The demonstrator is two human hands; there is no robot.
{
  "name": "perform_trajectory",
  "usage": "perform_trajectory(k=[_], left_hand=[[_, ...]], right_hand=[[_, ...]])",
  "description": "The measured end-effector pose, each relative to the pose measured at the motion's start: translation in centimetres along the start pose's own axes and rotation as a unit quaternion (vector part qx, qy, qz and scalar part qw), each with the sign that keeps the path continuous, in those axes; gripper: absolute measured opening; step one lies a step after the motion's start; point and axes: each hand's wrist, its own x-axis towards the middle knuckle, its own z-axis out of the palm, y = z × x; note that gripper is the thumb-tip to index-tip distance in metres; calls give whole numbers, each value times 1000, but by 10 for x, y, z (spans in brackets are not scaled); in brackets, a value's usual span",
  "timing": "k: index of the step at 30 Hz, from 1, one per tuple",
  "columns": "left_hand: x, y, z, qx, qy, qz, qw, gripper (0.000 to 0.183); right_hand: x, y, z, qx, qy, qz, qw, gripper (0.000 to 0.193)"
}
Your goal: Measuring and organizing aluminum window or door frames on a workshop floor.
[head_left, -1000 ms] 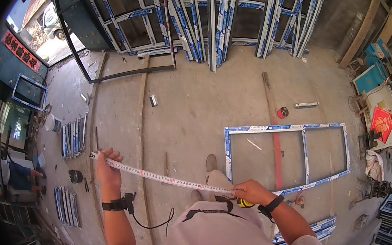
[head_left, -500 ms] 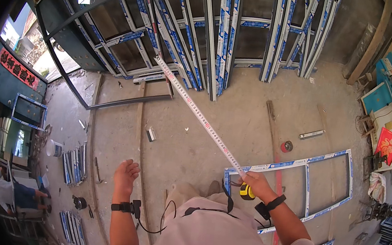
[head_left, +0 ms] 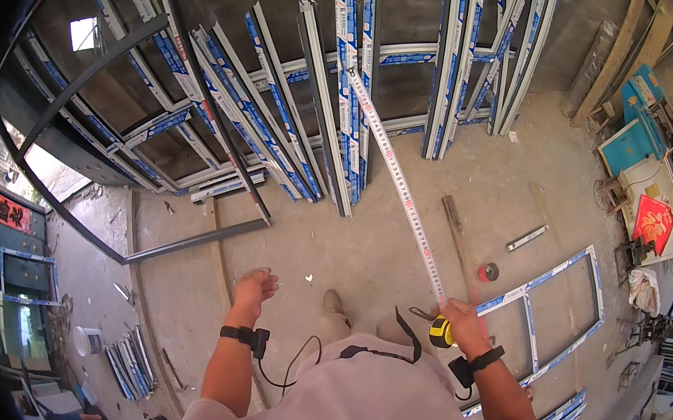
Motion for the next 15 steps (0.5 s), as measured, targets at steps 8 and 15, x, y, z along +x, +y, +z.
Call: perform_trajectory(k=[8, 15], left_hand=[[82, 86, 113, 143, -118, 46, 982, 28], [156, 122, 178, 196, -98, -17, 976, 29]], right_hand=[[78, -56, -7, 57, 51, -7, 997, 31], [190, -84, -57, 55, 50, -16, 997, 30]])
